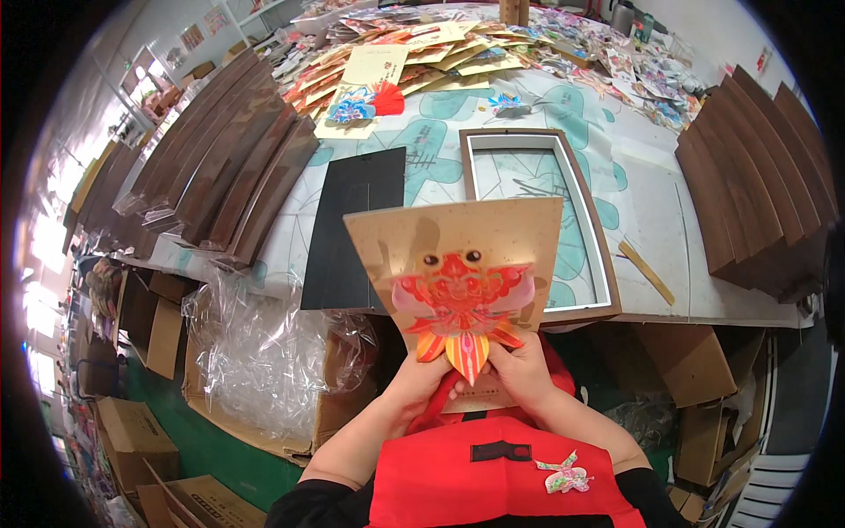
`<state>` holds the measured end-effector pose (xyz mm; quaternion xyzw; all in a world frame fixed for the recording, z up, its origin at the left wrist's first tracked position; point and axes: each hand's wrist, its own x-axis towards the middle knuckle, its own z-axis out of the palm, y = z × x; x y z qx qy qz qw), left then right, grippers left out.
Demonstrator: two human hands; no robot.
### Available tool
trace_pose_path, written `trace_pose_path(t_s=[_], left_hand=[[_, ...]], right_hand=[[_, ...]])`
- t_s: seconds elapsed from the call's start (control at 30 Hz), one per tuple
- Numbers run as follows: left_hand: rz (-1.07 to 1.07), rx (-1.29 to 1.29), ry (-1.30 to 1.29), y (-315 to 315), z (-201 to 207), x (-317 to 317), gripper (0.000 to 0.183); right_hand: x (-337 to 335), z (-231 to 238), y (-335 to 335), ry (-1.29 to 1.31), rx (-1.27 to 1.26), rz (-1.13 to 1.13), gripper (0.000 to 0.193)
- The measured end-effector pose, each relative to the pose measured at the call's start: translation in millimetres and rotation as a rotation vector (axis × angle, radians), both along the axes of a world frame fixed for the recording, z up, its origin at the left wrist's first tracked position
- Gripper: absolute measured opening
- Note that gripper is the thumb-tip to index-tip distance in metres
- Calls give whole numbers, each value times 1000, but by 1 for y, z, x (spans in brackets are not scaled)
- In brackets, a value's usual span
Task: The person assembles a decorative frame by placing a red paper cutout into a wooden frame, securing it with a backing board, and using a wooden stick to press the edges. They repeat the process with another frame, ensuring the artwork is properly aligned and secured.
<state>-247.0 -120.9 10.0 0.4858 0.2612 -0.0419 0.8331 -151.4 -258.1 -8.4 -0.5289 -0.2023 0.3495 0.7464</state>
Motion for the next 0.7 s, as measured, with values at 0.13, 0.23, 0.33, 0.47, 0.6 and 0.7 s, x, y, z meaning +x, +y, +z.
trace_pose_path(t_s=[0.13,0.23,0.33,0.47,0.6,0.7], left_hand=[[-112,-73,-48,6,1,0,20],[-161,-142,-14,11,-5,0,23],[9,-52,-21,-2,-6,-3,28],[87,94,-106,-5,2,-5,21],[127,143,-176,-8,5,-1,21],[124,105,-143,-4,2,0,22]], right_hand=[[-3,-2,0,7,-54,-44,12],[0,-2,-1,41,-82,9,14],[-5,0,9,-80,55,-110,17],[-7,-3,8,18,-3,-69,17],[-8,2,-1,279,-61,79,16],[-10,6,0,241,46,-29,16]])
